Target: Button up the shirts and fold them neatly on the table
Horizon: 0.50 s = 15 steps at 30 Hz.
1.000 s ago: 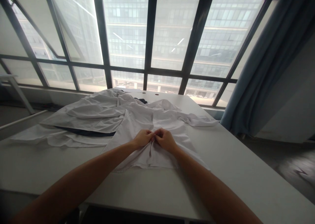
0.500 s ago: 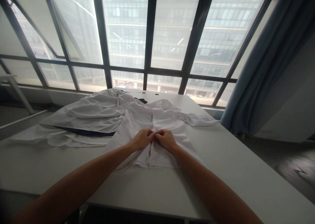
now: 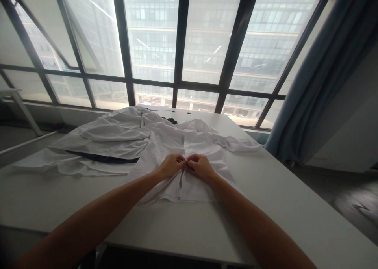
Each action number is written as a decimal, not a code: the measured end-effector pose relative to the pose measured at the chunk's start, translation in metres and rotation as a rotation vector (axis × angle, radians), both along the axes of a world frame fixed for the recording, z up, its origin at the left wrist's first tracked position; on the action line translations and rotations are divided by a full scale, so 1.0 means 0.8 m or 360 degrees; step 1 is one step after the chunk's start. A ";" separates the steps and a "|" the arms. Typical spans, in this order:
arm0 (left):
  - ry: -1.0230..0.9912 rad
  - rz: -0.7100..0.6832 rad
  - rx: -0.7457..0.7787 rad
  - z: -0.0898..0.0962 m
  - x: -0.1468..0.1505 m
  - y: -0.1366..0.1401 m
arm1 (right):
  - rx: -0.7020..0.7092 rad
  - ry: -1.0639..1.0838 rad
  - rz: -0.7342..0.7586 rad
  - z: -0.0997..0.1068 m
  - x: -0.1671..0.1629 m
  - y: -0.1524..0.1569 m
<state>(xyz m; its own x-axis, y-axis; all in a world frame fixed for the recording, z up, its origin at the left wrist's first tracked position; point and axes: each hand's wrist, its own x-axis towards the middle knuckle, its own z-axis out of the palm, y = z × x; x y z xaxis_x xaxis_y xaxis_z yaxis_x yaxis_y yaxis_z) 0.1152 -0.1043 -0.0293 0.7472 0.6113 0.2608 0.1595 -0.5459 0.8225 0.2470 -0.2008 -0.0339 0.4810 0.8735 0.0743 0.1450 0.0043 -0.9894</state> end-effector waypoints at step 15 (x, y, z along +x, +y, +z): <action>0.0045 -0.0052 -0.0128 -0.001 0.001 0.006 | -0.0073 -0.0074 0.0209 0.010 -0.002 -0.008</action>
